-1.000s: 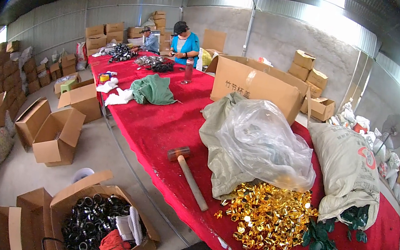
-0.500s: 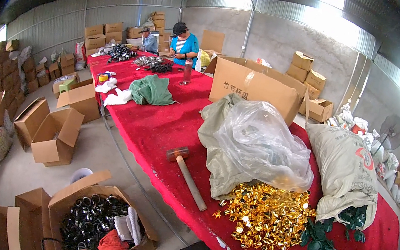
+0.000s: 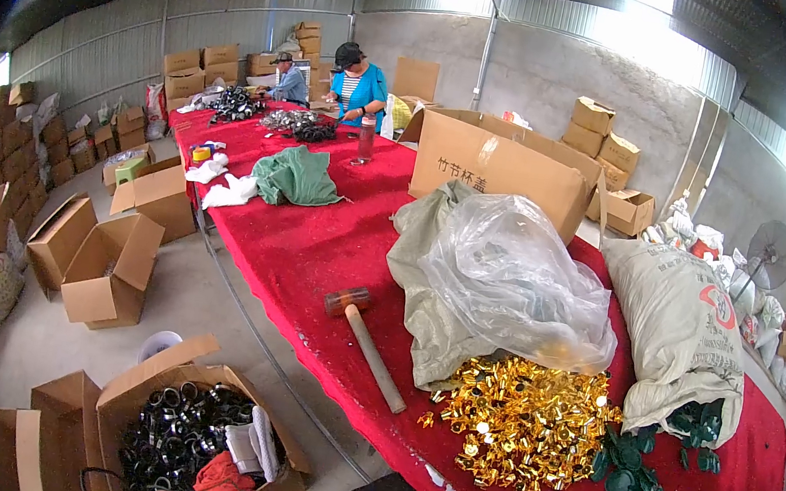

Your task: Manually assembling gold-colored decorative caps onto green plastic base components at an assembly table.

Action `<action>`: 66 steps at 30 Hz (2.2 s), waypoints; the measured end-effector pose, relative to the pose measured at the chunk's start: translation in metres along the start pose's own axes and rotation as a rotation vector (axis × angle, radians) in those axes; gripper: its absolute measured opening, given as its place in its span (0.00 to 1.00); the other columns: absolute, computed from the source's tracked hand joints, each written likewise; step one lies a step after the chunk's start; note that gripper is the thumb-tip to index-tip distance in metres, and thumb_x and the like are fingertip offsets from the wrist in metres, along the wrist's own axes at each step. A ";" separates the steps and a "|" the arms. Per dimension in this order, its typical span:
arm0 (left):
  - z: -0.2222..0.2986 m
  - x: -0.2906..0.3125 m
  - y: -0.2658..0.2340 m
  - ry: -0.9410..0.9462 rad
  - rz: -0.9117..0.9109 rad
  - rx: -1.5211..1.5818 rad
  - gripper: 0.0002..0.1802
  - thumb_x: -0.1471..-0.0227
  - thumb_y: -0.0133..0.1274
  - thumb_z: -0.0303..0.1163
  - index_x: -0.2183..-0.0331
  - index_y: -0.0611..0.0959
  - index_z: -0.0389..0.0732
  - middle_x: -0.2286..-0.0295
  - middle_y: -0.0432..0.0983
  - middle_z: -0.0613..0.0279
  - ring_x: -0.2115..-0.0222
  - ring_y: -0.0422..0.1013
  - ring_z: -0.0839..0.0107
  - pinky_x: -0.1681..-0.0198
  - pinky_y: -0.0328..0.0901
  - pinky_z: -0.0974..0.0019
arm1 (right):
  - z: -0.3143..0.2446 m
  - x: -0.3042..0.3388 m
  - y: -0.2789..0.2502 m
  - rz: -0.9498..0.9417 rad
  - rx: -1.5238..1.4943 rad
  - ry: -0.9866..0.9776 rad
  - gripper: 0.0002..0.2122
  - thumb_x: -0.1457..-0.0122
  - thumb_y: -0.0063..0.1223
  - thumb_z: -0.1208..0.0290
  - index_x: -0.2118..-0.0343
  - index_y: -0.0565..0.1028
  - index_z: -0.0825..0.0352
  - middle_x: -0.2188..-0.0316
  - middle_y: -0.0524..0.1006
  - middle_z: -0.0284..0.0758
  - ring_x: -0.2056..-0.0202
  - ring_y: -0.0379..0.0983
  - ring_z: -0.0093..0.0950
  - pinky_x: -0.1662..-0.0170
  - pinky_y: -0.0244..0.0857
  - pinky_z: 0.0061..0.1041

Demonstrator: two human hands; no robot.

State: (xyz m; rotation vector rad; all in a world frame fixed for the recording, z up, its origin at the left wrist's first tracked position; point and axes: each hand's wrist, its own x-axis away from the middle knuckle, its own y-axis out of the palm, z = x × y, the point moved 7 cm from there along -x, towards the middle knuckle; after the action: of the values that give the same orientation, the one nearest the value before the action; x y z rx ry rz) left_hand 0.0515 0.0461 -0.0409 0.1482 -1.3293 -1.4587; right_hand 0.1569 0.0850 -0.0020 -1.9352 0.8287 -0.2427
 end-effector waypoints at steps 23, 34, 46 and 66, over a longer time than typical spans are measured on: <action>0.004 0.003 0.018 0.212 -0.052 -0.248 0.16 0.30 0.50 0.46 0.48 0.76 0.50 0.75 0.72 0.73 0.80 0.65 0.83 0.78 0.58 0.78 | 0.007 0.014 -0.006 0.159 -0.164 0.177 0.07 0.34 0.53 0.71 0.56 0.77 0.63 0.66 0.79 0.50 0.68 0.79 0.49 0.66 0.73 0.43; 0.014 -0.013 0.009 0.781 0.065 -1.486 0.31 0.38 0.56 0.48 0.41 0.71 0.38 0.56 0.75 0.42 0.56 0.75 0.51 0.52 0.71 0.51 | 0.032 0.033 0.049 -0.299 -1.671 0.965 0.16 0.26 0.41 0.60 0.66 0.76 0.62 0.83 0.68 0.22 0.86 0.63 0.22 0.82 0.58 0.23; 0.006 -0.005 0.009 0.079 0.029 -0.324 0.17 0.31 0.48 0.49 0.61 0.81 0.47 0.74 0.77 0.68 0.77 0.73 0.76 0.77 0.66 0.74 | 0.012 0.008 0.006 0.114 -0.127 0.101 0.08 0.34 0.53 0.69 0.54 0.74 0.62 0.70 0.74 0.44 0.70 0.75 0.50 0.68 0.71 0.45; 0.004 -0.009 0.005 0.049 0.045 -0.180 0.15 0.32 0.52 0.47 0.59 0.81 0.45 0.77 0.76 0.67 0.77 0.73 0.76 0.77 0.68 0.74 | 0.013 0.010 0.004 0.209 -0.085 0.026 0.14 0.35 0.54 0.69 0.48 0.75 0.65 0.68 0.80 0.44 0.72 0.79 0.41 0.69 0.73 0.38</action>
State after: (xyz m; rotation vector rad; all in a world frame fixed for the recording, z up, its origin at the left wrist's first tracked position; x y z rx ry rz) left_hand 0.0555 0.0565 -0.0408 0.0358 -1.1481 -1.5187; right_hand 0.1688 0.0868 -0.0133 -1.9097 1.0661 -0.1088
